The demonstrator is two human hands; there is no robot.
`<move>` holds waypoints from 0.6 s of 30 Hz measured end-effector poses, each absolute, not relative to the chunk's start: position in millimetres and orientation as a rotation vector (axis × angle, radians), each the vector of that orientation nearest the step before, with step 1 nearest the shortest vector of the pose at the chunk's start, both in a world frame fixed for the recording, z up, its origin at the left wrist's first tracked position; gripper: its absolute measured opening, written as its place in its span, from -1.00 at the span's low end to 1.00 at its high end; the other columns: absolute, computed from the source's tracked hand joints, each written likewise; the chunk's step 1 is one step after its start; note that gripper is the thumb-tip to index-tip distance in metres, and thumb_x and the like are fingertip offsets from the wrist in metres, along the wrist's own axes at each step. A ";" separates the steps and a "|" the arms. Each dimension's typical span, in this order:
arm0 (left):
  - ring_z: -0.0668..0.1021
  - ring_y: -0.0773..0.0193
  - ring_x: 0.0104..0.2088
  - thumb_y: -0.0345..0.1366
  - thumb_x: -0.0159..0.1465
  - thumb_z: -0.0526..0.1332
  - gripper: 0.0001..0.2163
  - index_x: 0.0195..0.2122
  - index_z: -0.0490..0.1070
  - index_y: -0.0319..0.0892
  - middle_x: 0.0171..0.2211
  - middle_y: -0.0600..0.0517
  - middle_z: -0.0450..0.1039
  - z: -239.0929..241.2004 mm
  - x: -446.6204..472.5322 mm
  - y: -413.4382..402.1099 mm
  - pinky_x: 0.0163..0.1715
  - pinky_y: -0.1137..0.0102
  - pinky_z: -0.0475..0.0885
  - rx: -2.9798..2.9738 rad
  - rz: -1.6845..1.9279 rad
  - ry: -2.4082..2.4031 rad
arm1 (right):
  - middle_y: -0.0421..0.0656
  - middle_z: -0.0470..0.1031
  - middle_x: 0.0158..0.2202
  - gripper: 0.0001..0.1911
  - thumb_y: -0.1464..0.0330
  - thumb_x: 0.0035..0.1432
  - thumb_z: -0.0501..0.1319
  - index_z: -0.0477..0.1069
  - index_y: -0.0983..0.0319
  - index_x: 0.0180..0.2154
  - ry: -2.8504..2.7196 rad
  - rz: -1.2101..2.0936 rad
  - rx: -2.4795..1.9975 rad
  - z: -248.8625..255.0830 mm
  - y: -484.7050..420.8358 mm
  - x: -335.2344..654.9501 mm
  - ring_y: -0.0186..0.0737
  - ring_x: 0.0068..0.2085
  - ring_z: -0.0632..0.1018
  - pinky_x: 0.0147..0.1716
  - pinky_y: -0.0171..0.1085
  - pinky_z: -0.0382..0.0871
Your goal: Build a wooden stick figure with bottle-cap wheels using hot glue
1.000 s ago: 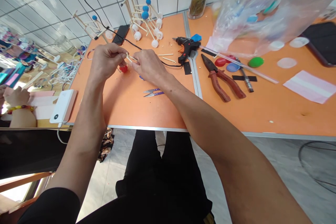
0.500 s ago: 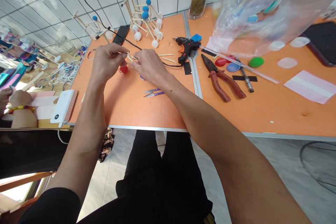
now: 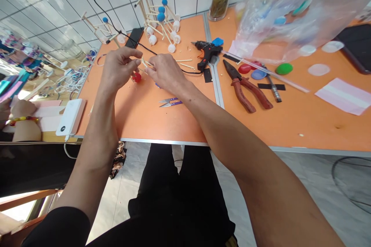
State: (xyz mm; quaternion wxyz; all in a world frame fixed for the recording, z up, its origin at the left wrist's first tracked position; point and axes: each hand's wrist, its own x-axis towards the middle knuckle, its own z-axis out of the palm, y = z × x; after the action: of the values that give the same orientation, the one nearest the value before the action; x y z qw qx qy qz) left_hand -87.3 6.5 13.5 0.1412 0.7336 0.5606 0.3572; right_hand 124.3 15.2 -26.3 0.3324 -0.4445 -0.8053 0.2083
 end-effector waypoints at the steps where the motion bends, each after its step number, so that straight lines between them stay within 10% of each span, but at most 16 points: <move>1: 0.79 0.09 -0.24 -0.30 0.47 0.44 -0.91 -0.03 0.71 -0.05 -0.07 -0.05 0.76 13.3 -87.5 6.7 -0.13 0.22 0.71 2.129 1.001 1.619 | -0.02 0.62 -0.26 -0.56 0.09 0.60 0.40 0.38 0.06 -0.35 -2.101 0.544 -1.158 -26.2 14.9 124.0 0.17 -0.04 0.67 0.02 0.05 0.50; 10: 0.83 -0.03 -0.13 -0.19 0.50 0.48 -0.91 -0.12 0.70 -0.06 -0.25 -0.04 0.75 18.7 -87.8 2.0 -0.07 0.20 0.77 2.185 0.886 1.625 | -0.08 0.56 -0.34 -0.56 0.17 0.61 0.36 0.35 0.07 -0.37 -2.096 0.483 -1.141 -27.0 12.9 121.6 0.07 -0.14 0.64 -0.06 -0.01 0.47; 18: 0.71 0.12 -0.45 -0.34 0.48 0.40 -0.92 -0.17 0.71 -0.09 -0.52 0.05 0.54 19.6 -82.9 -0.3 -0.32 0.28 0.67 2.113 0.910 1.594 | -0.04 0.65 -0.28 -0.60 0.14 0.59 0.41 0.45 0.08 -0.35 -2.089 0.535 -1.160 -25.4 12.2 122.3 0.08 -0.13 0.66 -0.09 -0.02 0.46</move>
State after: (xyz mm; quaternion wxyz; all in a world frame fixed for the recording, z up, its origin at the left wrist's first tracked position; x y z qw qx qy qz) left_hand -82.9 -0.3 19.6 0.1704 0.7439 0.5613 0.3202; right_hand 122.3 12.2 -25.4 0.3398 -0.4455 -0.8024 0.2056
